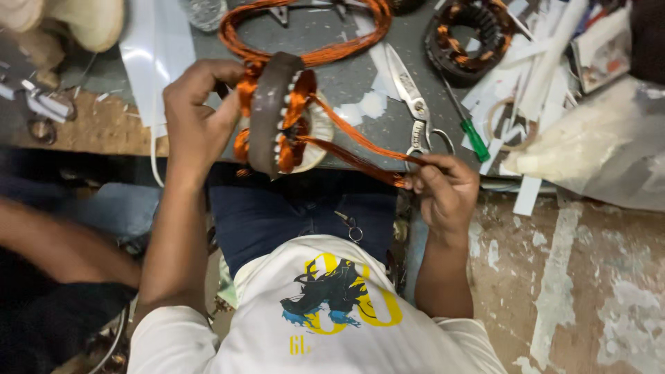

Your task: The person winds copper wire around the slots of a motor stator by hand, inserting white insulating strips between windings. They repeatedly pull wire through the slots, adjust the coil, and use a small tool to press the wire into place.

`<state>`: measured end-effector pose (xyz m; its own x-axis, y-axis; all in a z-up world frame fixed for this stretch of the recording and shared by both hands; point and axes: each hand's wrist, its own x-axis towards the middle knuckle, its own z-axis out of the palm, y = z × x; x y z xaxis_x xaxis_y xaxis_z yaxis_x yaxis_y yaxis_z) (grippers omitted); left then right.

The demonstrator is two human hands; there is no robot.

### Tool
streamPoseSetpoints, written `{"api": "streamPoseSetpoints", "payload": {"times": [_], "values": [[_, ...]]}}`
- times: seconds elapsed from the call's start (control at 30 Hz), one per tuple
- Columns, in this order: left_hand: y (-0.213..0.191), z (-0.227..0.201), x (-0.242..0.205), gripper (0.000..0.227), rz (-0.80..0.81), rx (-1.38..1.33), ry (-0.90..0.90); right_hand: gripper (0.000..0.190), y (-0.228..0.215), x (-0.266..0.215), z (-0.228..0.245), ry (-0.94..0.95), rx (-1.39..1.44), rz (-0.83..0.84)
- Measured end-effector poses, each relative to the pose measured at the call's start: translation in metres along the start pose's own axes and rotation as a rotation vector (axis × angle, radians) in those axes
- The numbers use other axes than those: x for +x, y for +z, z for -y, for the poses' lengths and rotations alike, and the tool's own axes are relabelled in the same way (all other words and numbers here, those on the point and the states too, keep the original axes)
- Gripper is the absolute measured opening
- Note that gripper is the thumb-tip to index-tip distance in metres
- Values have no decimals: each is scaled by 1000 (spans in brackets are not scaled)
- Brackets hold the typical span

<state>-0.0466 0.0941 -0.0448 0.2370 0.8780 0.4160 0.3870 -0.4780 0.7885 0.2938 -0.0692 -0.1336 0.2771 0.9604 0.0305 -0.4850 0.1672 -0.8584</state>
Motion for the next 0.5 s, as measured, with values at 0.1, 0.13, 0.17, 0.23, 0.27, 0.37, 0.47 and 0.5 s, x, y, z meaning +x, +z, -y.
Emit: {"api": "streamPoseSetpoints", "payload": {"times": [0.1,0.13,0.17,0.23,0.27,0.37,0.47,0.5], "values": [[15,16,9,27,125,24,-13,16,2,3,4,35,-36,-25],[17,17,8,29,126,39,33,16,3,3,5,42,-43,-27],[19,18,7,30,126,54,79,16,4,2,5,49,-50,-30],[20,17,6,32,126,24,61,15,5,3,8,59,-48,-28],[19,17,6,32,122,14,51,15,6,4,10,65,-39,-26],[18,19,5,26,124,-40,-20,14,10,4,14,54,-81,6],[18,23,-1,22,116,-33,-109,16,15,3,17,37,-136,23],[18,23,-3,23,98,-49,-75,17,17,4,18,30,-152,21]]}}
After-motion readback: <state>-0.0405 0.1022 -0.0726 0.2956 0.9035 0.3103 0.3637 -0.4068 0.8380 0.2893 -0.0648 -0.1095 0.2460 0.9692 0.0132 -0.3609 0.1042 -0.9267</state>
